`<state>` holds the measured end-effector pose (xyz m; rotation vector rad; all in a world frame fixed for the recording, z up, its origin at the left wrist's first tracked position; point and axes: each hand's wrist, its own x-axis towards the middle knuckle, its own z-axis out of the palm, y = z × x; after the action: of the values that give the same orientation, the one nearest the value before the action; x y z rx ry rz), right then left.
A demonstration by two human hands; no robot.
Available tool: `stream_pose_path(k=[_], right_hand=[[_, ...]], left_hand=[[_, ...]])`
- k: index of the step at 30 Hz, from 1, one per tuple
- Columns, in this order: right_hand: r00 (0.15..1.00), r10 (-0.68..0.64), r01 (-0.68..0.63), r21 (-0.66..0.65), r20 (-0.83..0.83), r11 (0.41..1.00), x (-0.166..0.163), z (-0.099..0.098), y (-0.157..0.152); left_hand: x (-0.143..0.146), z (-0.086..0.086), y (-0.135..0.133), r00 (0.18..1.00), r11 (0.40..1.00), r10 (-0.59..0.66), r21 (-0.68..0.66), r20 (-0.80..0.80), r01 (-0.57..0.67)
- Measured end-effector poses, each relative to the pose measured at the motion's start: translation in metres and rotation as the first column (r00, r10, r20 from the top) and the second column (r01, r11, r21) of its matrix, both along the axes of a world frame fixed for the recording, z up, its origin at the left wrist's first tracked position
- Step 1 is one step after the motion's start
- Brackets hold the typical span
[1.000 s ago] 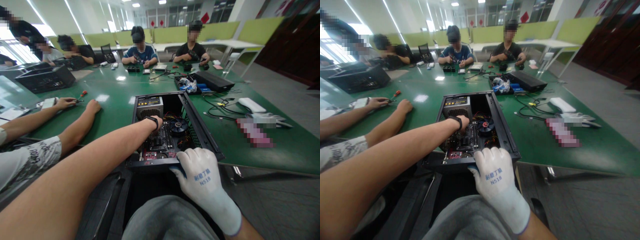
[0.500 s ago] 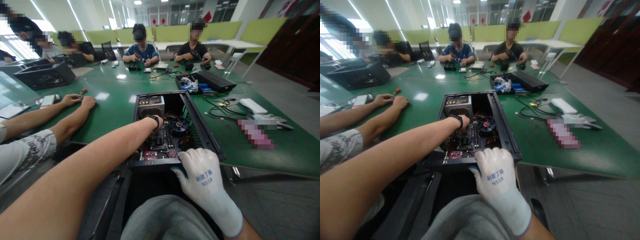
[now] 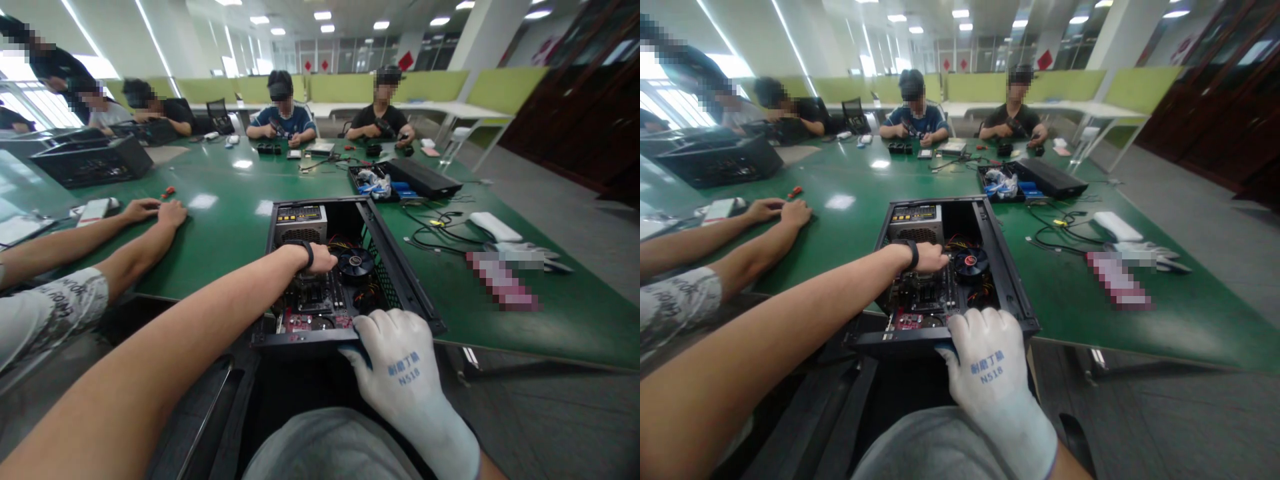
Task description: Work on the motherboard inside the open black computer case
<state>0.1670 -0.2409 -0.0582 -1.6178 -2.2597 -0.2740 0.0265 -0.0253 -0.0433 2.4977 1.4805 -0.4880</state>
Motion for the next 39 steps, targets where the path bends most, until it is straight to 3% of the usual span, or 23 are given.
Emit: stream_pose_path(k=[3,6,10,13,16,21,26,29,33,39], right_hand=[[1.0,-0.001,0.001,0.008,-0.002,1.0,0.001,0.001,0.005],[1.0,-0.006,0.006,0.006,0.023,1.0,0.002,0.003,0.025],[0.991,-0.035,0.036,-0.005,0.128,0.999,0.002,0.006,0.078],[0.988,-0.06,0.06,0.009,0.144,0.998,-0.001,0.007,0.131],[0.983,-0.078,0.079,0.005,0.163,0.997,-0.005,0.009,0.186],[0.97,-0.12,0.127,-0.02,0.21,0.992,-0.015,0.016,0.266],[0.96,-0.137,0.155,-0.06,0.242,0.986,-0.02,0.024,0.317],[0.959,-0.135,0.155,-0.065,0.248,0.986,-0.019,0.024,0.325],[0.961,-0.132,0.148,-0.046,0.244,0.988,-0.018,0.021,0.314],[0.969,-0.122,0.131,-0.029,0.214,0.991,-0.016,0.014,0.264]], left_hand=[[-0.004,0.014,-0.001,0.995,1.0,0.017,0.01,0.102,-0.019],[-0.012,0.034,0.002,0.964,0.99,0.014,0.131,0.266,-0.051],[-0.031,0.061,0.009,0.865,0.937,0.034,0.286,0.5,-0.202],[-0.048,0.07,0.012,0.761,0.892,0.068,0.302,0.645,-0.336],[-0.063,0.068,0.012,0.685,0.87,0.09,0.277,0.723,-0.407],[-0.076,0.052,0.012,0.627,0.856,0.132,0.231,0.768,-0.462],[-0.08,0.041,0.01,0.558,0.879,0.135,0.16,0.819,-0.449],[-0.082,0.036,0.012,0.512,0.884,0.143,0.123,0.847,-0.451],[-0.082,0.035,0.012,0.482,0.876,0.172,0.09,0.859,-0.473],[-0.079,0.048,0.006,0.553,0.885,0.122,0.161,0.824,-0.436]])
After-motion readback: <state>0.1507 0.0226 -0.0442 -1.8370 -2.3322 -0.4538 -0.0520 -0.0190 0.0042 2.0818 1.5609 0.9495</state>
